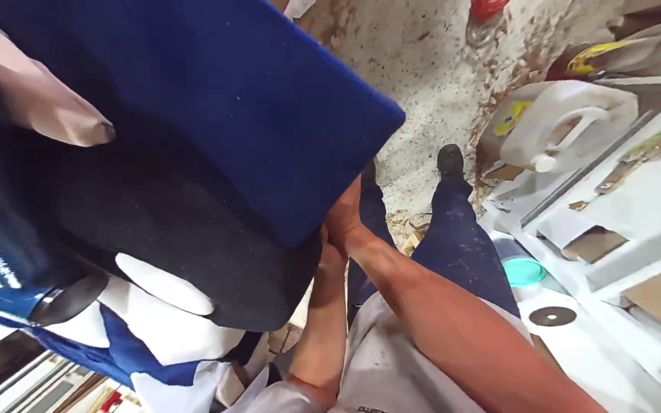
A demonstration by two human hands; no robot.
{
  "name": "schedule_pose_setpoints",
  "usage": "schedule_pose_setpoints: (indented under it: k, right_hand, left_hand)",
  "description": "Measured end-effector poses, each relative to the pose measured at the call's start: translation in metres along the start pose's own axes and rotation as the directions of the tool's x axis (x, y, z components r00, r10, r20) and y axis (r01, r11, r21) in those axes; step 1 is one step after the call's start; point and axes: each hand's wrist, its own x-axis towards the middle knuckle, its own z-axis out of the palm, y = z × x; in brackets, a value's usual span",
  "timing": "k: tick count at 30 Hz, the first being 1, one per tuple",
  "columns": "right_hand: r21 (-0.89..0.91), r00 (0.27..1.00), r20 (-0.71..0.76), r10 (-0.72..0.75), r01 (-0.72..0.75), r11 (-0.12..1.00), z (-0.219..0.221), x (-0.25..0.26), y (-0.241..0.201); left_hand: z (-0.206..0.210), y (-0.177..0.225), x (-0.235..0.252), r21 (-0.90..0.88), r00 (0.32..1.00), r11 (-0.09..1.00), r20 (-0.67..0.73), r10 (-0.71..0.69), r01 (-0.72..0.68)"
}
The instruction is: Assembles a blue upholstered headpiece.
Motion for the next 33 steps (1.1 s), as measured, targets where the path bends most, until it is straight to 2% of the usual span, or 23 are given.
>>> schedule_pose_setpoints:
  k: [2, 3, 5, 7, 8, 11, 13, 16, 18, 20, 23, 27, 30, 32, 33]
  right_hand:
    - [0.034, 0.996, 0.083, 0.046, -0.049, 0.998, 0.005, 0.002, -0.008]
    - [0.031, 0.997, 0.071, 0.023, -0.025, 0.999, 0.007, 0.004, -0.007]
    - [0.028, 1.0, 0.02, -0.024, 0.023, 0.999, 0.007, 0.008, 0.002]
    - [0.008, 0.998, 0.05, 0.044, -0.044, 0.999, 0.0, 0.009, 0.002]
    - [-0.014, 0.995, 0.077, 0.068, -0.067, 0.998, -0.004, 0.009, 0.002]
    - [-0.035, 0.994, 0.097, 0.057, -0.054, 0.998, -0.01, 0.004, 0.007]
    - [-0.038, 0.991, 0.136, 0.012, -0.007, 0.999, -0.014, 0.005, 0.008]
    - [-0.131, 0.972, 0.225, -0.064, 0.095, 0.987, -0.017, 0.016, 0.007]
    - [-0.171, 0.955, 0.294, -0.039, 0.092, 0.981, -0.023, 0.024, 0.004]
    - [-0.14, 0.952, 0.299, -0.062, 0.108, 0.984, -0.041, 0.033, 0.006]
    - [0.014, 0.923, 0.267, -0.278, 0.285, 0.958, -0.083, 0.043, 0.003]
    - [0.083, 0.831, 0.404, -0.383, 0.383, 0.92, -0.103, 0.043, -0.028]
    - [0.086, 0.772, 0.572, -0.279, 0.282, 0.956, -0.099, 0.042, -0.035]
    - [0.216, 0.7, 0.67, -0.249, 0.137, 0.967, -0.093, 0.044, -0.03]
    - [0.292, 0.668, 0.69, -0.277, 0.094, 0.952, -0.089, 0.046, -0.028]
  left_hand:
    - [-0.006, 0.007, -0.006, 0.123, 0.995, 0.991, -0.083, 0.057, -0.047]
    - [-0.01, 0.01, -0.005, 0.161, 0.991, 0.983, -0.08, 0.103, -0.089]
    - [-0.013, 0.009, 0.0, 0.158, 0.985, 0.973, -0.02, 0.172, -0.167]
    - [-0.008, 0.004, 0.002, 0.179, 0.979, 0.962, 0.061, 0.196, -0.204]
    - [-0.002, 0.001, 0.002, 0.213, 0.971, 0.947, 0.057, 0.234, -0.241]
    - [0.019, -0.005, 0.001, 0.417, 0.89, 0.82, -0.055, 0.452, -0.391]
    - [0.03, -0.007, 0.003, 0.527, 0.823, 0.734, -0.107, 0.558, -0.429]
    - [0.032, -0.012, 0.015, 0.571, 0.768, 0.645, -0.041, 0.639, -0.507]
    - [0.03, -0.016, 0.02, 0.575, 0.728, 0.602, -0.017, 0.686, -0.554]
    - [0.021, -0.018, 0.022, 0.586, 0.7, 0.545, 0.053, 0.713, -0.6]
    - [0.014, -0.014, 0.019, 0.642, 0.693, 0.467, 0.143, 0.707, -0.608]
    - [0.004, -0.013, 0.008, 0.675, 0.724, 0.498, 0.079, 0.685, -0.544]
    - [0.0, -0.011, 0.006, 0.586, 0.777, 0.594, 0.1, 0.622, -0.551]
    - [-0.001, -0.008, 0.005, 0.544, 0.812, 0.646, 0.12, 0.572, -0.535]
    - [-0.002, -0.007, 0.004, 0.588, 0.811, 0.616, 0.123, 0.573, -0.524]
